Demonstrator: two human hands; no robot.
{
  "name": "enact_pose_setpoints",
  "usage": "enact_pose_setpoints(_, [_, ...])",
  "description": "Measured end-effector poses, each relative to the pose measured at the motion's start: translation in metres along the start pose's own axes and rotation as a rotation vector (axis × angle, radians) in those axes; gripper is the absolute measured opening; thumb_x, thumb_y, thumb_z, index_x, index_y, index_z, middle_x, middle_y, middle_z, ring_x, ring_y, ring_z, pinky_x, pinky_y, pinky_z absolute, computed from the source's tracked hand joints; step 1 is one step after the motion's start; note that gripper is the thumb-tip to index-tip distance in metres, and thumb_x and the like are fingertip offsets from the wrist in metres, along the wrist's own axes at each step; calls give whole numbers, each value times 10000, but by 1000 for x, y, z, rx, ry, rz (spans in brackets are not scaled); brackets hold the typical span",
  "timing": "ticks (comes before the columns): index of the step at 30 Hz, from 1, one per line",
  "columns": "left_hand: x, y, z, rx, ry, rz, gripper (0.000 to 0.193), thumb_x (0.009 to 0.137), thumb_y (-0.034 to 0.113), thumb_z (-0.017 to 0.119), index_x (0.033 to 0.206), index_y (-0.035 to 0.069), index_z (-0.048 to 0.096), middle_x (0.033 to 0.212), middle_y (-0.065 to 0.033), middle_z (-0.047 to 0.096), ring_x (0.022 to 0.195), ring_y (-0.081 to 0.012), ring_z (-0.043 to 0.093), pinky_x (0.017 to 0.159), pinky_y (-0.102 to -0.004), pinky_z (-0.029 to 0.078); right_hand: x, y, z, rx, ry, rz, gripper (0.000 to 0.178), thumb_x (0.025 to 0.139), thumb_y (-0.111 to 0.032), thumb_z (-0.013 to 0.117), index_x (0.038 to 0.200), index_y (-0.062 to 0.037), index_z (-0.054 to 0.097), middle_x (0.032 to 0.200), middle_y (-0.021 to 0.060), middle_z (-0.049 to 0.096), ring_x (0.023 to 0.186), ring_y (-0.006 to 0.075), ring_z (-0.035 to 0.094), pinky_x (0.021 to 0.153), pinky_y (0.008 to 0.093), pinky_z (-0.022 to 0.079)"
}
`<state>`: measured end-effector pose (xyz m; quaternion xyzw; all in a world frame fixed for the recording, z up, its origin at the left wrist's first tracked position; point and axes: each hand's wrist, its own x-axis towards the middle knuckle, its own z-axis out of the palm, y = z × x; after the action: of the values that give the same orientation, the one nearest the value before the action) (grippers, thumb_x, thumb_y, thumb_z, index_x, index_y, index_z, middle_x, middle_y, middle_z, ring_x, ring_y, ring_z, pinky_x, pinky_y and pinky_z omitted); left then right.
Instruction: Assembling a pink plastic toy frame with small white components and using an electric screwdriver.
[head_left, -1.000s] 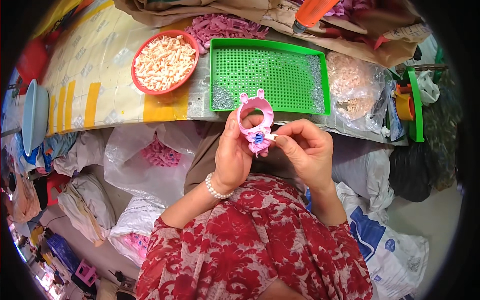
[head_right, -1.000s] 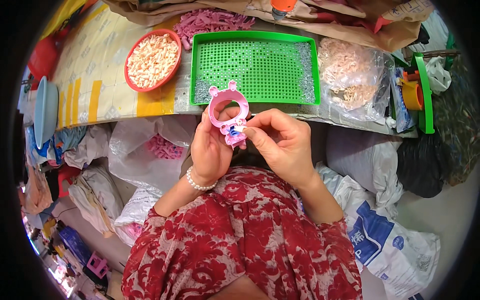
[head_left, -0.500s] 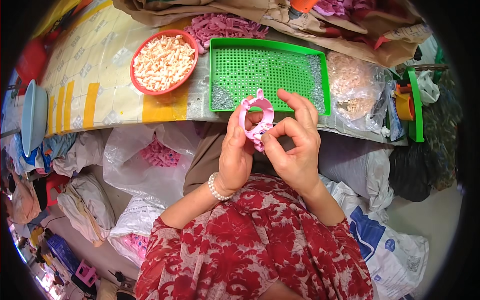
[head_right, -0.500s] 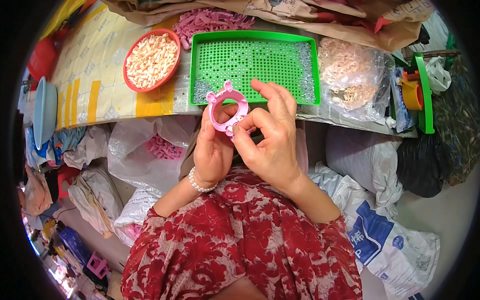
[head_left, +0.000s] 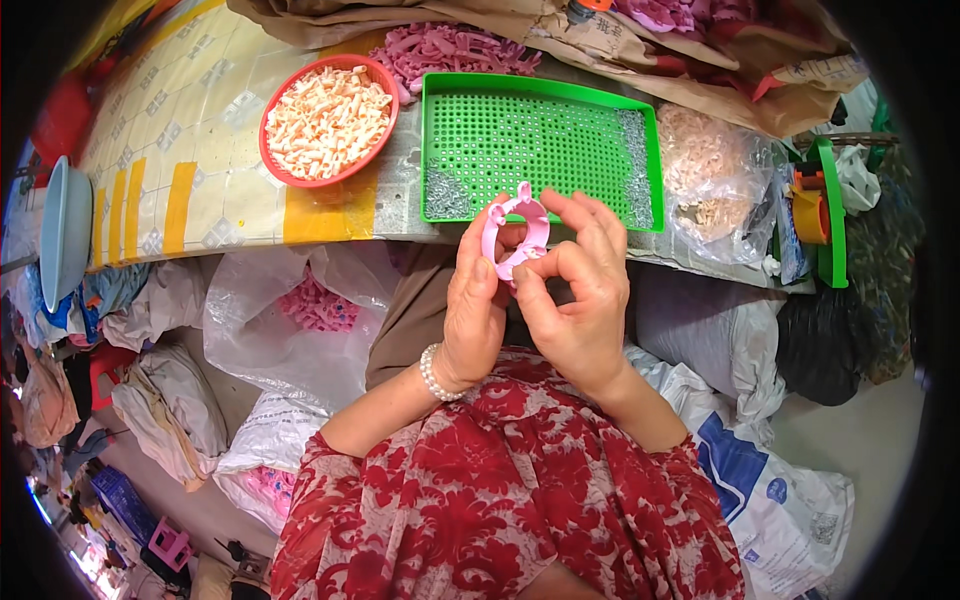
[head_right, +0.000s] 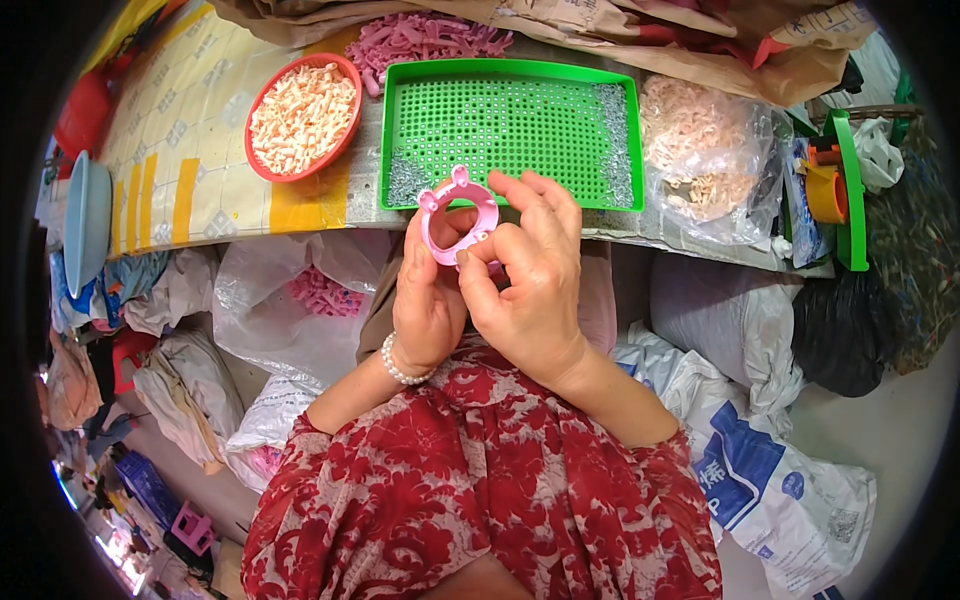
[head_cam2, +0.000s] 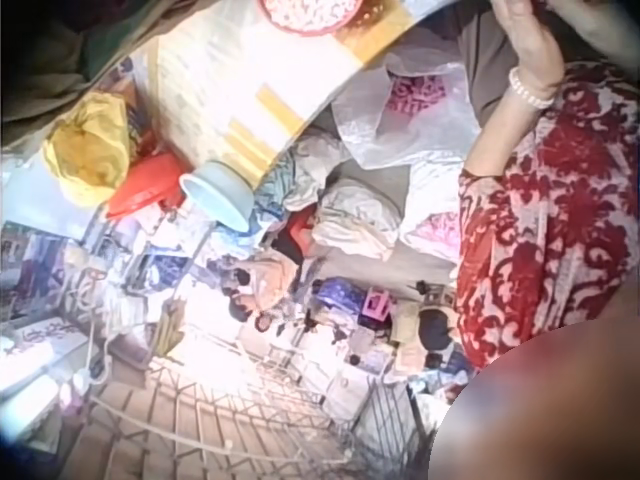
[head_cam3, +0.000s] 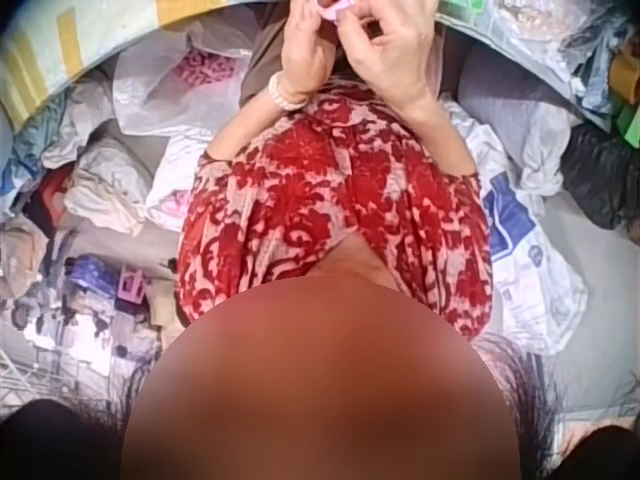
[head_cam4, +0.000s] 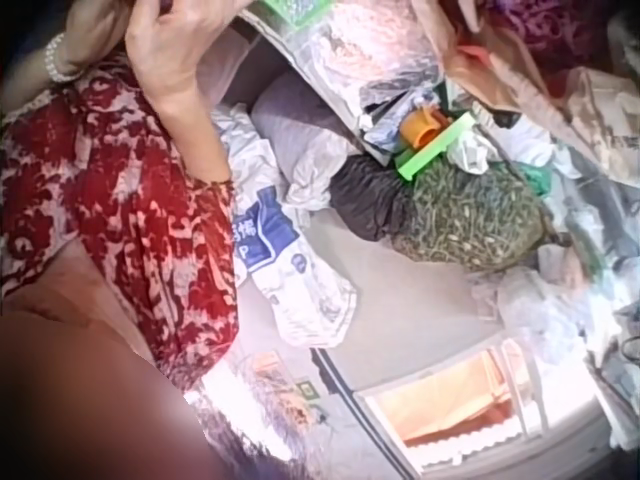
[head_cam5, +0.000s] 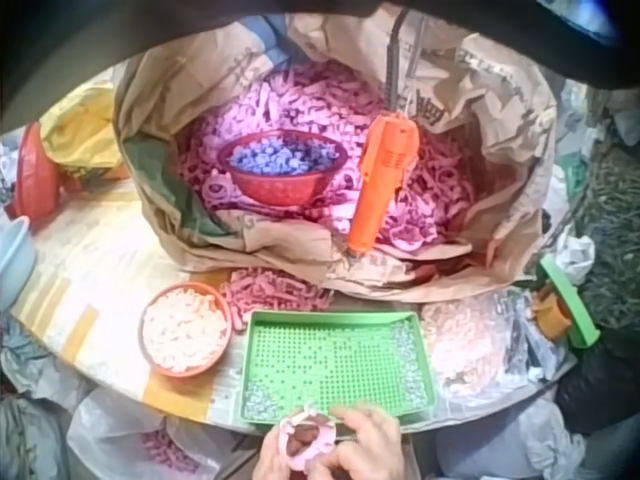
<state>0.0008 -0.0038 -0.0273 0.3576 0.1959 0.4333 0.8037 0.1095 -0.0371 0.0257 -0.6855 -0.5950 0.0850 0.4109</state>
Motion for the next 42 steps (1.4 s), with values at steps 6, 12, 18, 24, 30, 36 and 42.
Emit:
enact_pose_setpoints(6, [0,-3,3,92,39,87,568,970,387,349,1405,40,231,1215,-93,454,1097,-171,455,940,-311,363,-4,2,4,41,1,26,103,699,-47,677,695,-25,577,1126,151,589,1116,360,477,942,439,375])
enact_pose_setpoints(12, [3,4,-3,-116,48,-103,523,977,406,315,1357,50,273,1138,-107,507,893,-165,556,722,-290,484,0,7,-9,44,5,-23,118,785,-102,631,880,-34,649,1128,150,585,1111,346,478,937,431,375])
enact_pose_setpoints(18, [3,7,-2,-202,67,-209,474,990,403,240,1308,67,342,1033,-100,554,779,-133,563,541,-236,484,8,8,-22,-54,-117,-150,191,712,-90,684,902,-89,668,1195,145,522,1121,381,430,937,457,364])
enact_pose_setpoints(24, [1,6,-2,-246,53,-231,459,993,389,232,1299,70,359,1024,-93,555,770,-140,560,545,-252,476,6,5,-21,-49,-184,-156,180,662,-136,728,830,-98,675,1245,142,514,1207,381,360,994,476,285])
enact_pose_setpoints(30, [0,5,0,-227,79,-222,451,994,376,249,1315,74,346,1037,-92,553,764,-149,556,564,-269,470,4,4,-17,-47,-168,-133,160,631,-104,741,773,-98,667,1244,132,517,1213,383,346,996,481,280])
enact_pose_setpoints(36, [-2,4,-1,-234,55,-207,456,994,372,262,1330,73,332,1053,-100,549,776,-148,550,568,-268,467,1,5,-16,-80,-142,-154,166,627,-92,743,772,-101,662,1236,127,521,1207,380,355,998,479,278])
enact_pose_setpoints(42, [-2,5,0,-224,31,-201,462,992,376,262,1333,71,326,1053,-110,544,787,-151,545,579,-266,464,0,4,-16,-80,-140,-155,171,623,-98,747,771,-112,663,1230,127,521,1198,376,361,998,479,276])
